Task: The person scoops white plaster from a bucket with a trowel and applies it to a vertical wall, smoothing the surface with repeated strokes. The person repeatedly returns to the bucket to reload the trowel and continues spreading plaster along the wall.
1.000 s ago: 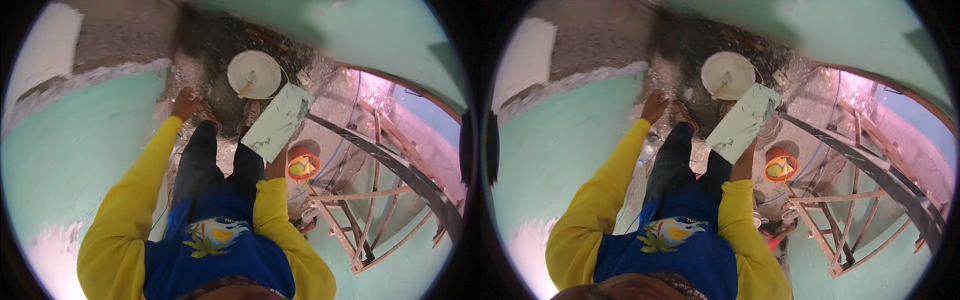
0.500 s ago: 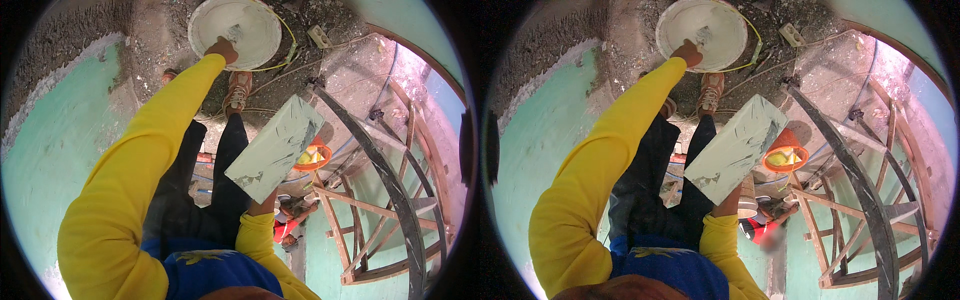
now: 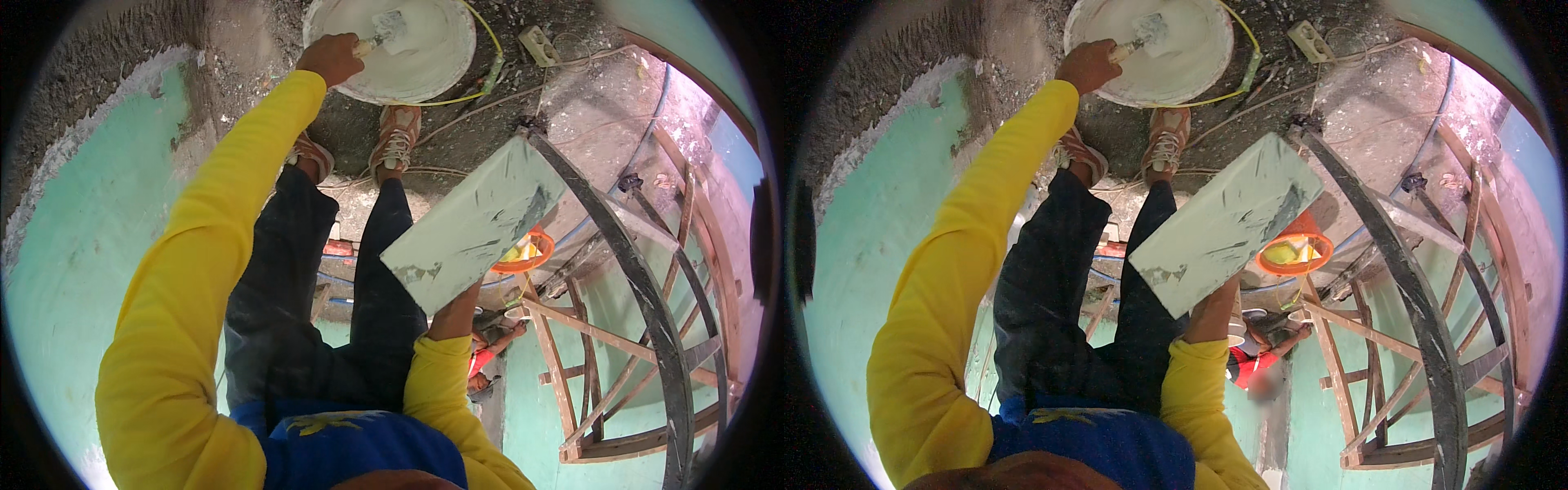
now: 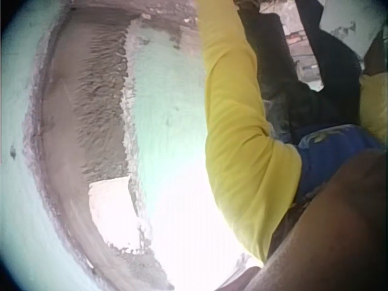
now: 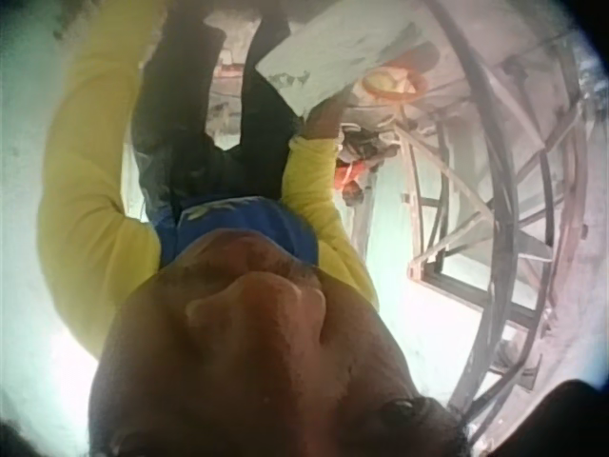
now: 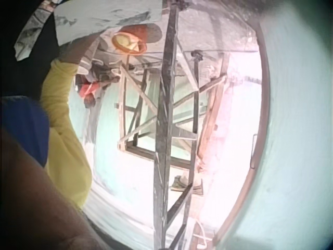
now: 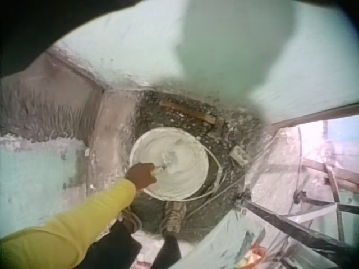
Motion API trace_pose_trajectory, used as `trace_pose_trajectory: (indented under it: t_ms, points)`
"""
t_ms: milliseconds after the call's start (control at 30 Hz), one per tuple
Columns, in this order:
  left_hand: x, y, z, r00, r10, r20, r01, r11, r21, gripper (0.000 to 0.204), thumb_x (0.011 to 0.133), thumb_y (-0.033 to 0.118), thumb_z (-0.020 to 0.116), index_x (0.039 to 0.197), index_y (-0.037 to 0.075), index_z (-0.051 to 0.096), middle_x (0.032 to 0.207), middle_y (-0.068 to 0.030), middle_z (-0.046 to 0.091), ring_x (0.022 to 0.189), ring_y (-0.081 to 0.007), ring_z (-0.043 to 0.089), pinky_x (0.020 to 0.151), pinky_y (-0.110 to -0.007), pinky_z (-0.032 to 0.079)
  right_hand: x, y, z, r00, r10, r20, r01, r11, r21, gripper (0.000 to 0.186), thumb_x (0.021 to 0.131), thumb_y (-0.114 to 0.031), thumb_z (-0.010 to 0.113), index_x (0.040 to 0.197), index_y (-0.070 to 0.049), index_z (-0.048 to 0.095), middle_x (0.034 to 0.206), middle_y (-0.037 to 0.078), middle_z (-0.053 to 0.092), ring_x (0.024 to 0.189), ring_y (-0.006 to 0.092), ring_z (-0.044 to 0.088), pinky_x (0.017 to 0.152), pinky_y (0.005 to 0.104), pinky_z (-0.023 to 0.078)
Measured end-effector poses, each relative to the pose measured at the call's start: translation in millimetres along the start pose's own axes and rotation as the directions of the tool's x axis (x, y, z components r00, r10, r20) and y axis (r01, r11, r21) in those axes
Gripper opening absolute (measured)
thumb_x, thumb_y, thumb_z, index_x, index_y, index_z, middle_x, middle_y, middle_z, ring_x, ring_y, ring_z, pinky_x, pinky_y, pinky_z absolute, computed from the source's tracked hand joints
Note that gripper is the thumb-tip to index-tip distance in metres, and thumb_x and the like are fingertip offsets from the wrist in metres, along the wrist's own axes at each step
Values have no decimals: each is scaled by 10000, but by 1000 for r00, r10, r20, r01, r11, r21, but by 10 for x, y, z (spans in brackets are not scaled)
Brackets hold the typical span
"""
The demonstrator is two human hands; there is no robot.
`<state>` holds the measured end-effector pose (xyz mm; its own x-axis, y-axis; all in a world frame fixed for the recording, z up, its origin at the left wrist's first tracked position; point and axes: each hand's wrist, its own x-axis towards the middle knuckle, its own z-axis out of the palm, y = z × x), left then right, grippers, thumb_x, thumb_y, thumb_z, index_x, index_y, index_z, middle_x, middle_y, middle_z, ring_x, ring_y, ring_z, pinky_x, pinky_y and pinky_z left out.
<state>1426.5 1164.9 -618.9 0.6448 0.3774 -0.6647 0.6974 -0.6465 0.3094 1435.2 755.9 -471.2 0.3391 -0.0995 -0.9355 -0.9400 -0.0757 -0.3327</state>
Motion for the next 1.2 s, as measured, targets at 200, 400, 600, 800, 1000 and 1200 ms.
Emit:
trace_pose_trajectory:
  t_ms: [200, 400, 600, 800, 1000, 1200]
  points:
    - [-322, -280, -206, 990, 138, 20, -134, 982, -135, 428, 813, 299, 707, 1182, 98, 625, 947, -193, 707, 856, -390, 688, 783, -481, 537, 298, -291, 424, 994, -64, 89, 66, 998, -18, 518, 1072, -369, 376, 1486, -58, 363, 1468, 130, 476, 1314, 298, 502, 1093, 459, 435]
    - [-857, -337, -338, 983, 168, -72, -182, 923, -340, 435, 815, 295, 720, 1191, 97, 621, 945, -192, 703, 840, -396, 681, 750, -481, 531, 722, -401, 1075, 968, -86, 235, 90, 996, -4, 516, 1071, -371, 382, 1480, -58, 372, 1461, 129, 484, 1307, 298, 508, 1088, 460, 440]
    - [-1312, -392, -277, 836, 356, -417, -507, 791, -342, 433, 865, 243, 704, 1231, 43, 587, 1047, -174, 657, 927, -391, 651, 803, -453, 525, 1294, -62, 1525, 946, 23, 323, -9, 999, -47, 514, 1069, -372, 387, 1475, -58, 380, 1454, 128, 492, 1300, 298, 515, 1083, 461, 445]
    - [-1290, -487, 84, 737, 471, -486, -617, 762, -197, 486, 813, 96, 746, 1252, 7, 557, 1152, -202, 586, 1070, -394, 589, 885, -448, 501, 1391, 699, 1341, 935, 176, 306, -162, 984, -72, 512, 1067, -373, 393, 1470, -58, 389, 1446, 126, 500, 1293, 299, 522, 1078, 463, 450]
    - [-1391, -502, 432, 775, 294, -559, -501, 825, -262, 487, 781, 53, 750, 1221, -13, 551, 1158, -216, 566, 1059, -417, 569, 876, -456, 492, 1482, 800, 1372, 939, 106, 328, -123, 992, 32, 510, 1065, -375, 398, 1464, -57, 398, 1439, 125, 508, 1286, 299, 529, 1073, 464, 455]
    - [-1592, -276, 509, 859, 15, -513, -243, 892, -380, 422, 837, 69, 718, 1207, -29, 542, 1131, -238, 566, 1042, -437, 567, 887, -458, 473, 1540, 349, 1602, 916, -31, 400, -30, 989, 147, 508, 1064, -376, 403, 1459, -57, 407, 1431, 123, 515, 1279, 300, 536, 1068, 466, 460]
